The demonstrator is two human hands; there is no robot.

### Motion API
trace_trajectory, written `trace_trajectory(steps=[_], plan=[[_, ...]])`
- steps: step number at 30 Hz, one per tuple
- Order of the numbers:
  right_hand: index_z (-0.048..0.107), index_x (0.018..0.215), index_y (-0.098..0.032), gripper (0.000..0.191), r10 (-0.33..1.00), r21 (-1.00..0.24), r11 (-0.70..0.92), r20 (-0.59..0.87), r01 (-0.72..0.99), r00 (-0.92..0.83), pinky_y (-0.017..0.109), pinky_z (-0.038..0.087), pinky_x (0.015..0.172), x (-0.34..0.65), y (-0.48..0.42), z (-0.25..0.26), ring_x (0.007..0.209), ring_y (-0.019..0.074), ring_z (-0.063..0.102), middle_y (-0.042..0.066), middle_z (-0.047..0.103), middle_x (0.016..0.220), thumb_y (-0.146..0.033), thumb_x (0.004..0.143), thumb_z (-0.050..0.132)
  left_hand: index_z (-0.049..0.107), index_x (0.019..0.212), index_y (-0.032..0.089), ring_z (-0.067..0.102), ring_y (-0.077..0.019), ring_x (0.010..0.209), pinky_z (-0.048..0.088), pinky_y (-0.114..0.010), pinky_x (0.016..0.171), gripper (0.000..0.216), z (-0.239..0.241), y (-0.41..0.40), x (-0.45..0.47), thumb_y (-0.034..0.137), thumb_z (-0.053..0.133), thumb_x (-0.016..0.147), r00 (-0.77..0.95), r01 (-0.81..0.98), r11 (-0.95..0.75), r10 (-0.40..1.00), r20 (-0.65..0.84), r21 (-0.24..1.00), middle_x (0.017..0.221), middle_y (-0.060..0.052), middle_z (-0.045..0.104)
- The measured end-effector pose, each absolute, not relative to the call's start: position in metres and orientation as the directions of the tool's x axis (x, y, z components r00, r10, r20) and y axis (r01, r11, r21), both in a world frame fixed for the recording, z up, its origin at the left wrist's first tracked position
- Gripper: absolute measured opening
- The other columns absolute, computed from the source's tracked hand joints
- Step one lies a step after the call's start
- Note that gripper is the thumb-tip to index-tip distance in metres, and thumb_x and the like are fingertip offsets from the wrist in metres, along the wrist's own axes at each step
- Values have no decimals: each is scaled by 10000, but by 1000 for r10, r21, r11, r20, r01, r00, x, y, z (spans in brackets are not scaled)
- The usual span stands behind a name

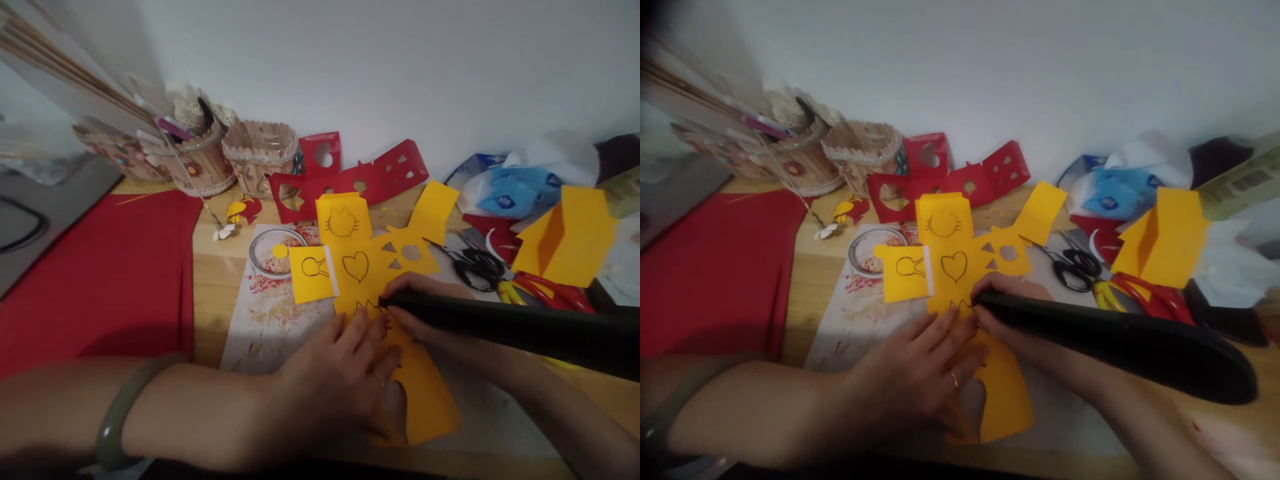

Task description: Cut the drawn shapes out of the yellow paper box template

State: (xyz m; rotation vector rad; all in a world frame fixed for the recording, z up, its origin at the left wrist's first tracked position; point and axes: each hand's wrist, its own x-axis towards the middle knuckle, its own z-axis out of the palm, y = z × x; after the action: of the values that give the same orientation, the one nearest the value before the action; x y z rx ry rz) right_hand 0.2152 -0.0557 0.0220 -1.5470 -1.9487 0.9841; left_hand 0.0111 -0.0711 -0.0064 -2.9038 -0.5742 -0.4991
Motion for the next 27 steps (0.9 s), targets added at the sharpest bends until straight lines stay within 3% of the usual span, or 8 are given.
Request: trace_trajectory(steps=[4, 7, 13, 16, 21, 27], plan=[[606, 953, -253, 124, 971, -788, 122, -31, 604, -237, 298, 542, 722, 220, -55, 12, 837, 183, 650, 5, 682, 915, -322, 858, 566, 670, 1106, 74, 641, -332, 1045, 495, -364, 844, 777, -16, -75, 19, 753, 512, 764, 808, 453, -885, 353, 471, -113, 1114, -197, 672], [607, 900, -253, 77, 967, -759, 202, 53, 618, -250, 281, 545, 686, 220, -56, 5, 776, 170, 660, -4, 687, 847, -258, 840, 559, 690, 1067, 54, 655, -296, 1031, 502, -329, 852, 723, -13, -70, 17, 699, 449, 847, 807, 449, -884, 338, 484, -131, 1094, -168, 688], [553, 828, -252, 98, 916, -625, 400, 250, 670, -314, 224, 502, 497, 217, -54, -1, 530, 129, 646, -32, 685, 671, -178, 765, 558, 666, 1117, 18, 635, -279, 1078, 509, -319, 875, 472, -7, -62, 9, 399, 427, 973, 875, 378, -901, 272, 400, -215, 1150, -170, 661], [524, 810, -249, 106, 881, -574, 470, 254, 671, -400, 210, 496, 463, 217, -50, 2, 483, 121, 636, -32, 678, 622, -156, 759, 525, 656, 1135, 15, 628, -284, 1090, 514, -324, 884, 407, -6, -62, 9, 298, 423, 959, 888, 363, -905, 263, 378, -221, 1158, -174, 656], [492, 805, -252, 121, 833, -509, 552, 304, 661, -462, 202, 499, 435, 219, -47, 3, 445, 120, 624, -32, 655, 581, -141, 757, 481, 624, 1173, -11, 604, -301, 1126, 510, -350, 926, 409, -1, -60, 9, 243, 405, 938, 914, 328, -910, 239, 327, -252, 1185, -188, 637], [465, 738, -245, 129, 824, -486, 565, 301, 666, -479, 184, 467, 401, 218, -49, -1, 418, 102, 593, -38, 614, 545, -117, 746, 474, 631, 1155, -6, 641, -277, 1070, 551, -333, 863, 402, 6, -57, 9, 162, 335, 941, 937, 283, -916, 202, 285, -283, 1147, -174, 656]])
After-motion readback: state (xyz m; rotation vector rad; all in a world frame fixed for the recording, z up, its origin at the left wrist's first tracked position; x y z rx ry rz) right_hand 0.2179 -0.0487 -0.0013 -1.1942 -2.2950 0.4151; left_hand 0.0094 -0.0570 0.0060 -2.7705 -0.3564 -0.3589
